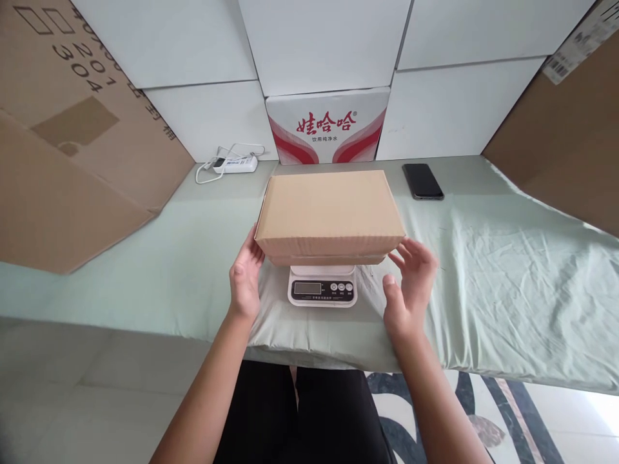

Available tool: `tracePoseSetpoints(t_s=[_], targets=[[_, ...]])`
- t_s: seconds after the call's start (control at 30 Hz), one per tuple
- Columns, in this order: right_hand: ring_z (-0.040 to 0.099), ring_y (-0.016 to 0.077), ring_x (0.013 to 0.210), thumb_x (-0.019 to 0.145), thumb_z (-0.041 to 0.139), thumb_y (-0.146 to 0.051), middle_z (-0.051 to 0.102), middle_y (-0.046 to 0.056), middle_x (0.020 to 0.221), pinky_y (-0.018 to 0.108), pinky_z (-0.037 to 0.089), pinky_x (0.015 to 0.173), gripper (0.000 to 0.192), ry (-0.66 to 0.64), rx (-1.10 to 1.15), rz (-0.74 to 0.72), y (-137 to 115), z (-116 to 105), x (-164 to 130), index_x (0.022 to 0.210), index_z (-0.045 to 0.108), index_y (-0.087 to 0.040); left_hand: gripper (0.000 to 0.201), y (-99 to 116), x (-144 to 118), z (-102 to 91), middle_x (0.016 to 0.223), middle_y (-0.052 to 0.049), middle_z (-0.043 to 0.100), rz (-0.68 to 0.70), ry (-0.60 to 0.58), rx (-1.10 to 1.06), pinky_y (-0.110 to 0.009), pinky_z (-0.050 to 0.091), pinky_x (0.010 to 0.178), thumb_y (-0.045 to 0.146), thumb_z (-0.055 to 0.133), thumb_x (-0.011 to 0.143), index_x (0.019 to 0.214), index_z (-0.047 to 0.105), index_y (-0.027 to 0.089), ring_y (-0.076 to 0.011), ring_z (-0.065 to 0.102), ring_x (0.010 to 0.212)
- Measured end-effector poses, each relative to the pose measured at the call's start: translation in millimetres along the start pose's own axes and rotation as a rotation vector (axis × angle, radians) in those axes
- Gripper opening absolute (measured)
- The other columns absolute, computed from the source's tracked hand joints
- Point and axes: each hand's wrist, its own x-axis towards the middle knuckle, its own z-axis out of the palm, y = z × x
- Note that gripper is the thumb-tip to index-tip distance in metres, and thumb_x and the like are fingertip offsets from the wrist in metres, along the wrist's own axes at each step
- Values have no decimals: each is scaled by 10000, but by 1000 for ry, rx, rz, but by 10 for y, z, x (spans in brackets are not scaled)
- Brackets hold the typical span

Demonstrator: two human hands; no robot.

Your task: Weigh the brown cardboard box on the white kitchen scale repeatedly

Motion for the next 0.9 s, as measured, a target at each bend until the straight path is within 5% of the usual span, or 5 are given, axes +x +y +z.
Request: tracePoseSetpoints(t_s=[0.23,0.43,0.73,0.9], targets=[[723,393,1293,893,776,-609,700,80,1402,732,579,1122,492,-26,-34,174,12,-48,-133,1331,624,-442,837,18,35,61,1655,-111,696,-24,-111,-32,-529,466,1380,883,442,1011,1595,652,323,-385,561,1644],[698,353,1336,920,788,-576,680,107,1443,645,582,1146,613,-96,-61,256,-22,-23,-93,1434,537,-356,817,20,77,87,1594,-148,724,3,-145,-36,-569,448,1365,845,393,1051,1584,647,280,-396,562,1628],[627,408,1554,977,750,-594,533,90,1767,725,519,1276,901,-250,9,109,-242,-5,63,1743,290,-480,795,102,109,69,1668,-130,677,60,-168,-13,-569,424,1395,825,416,1053,1610,632,301,-381,487,1694],[645,418,1538,955,733,-681,546,62,1749,677,601,1219,893,-270,-12,-37,-456,171,653,1707,269,-555,766,296,671,96,1643,-100,705,187,-125,-52,-508,461,1367,857,532,1002,1505,713,309,-378,509,1685]])
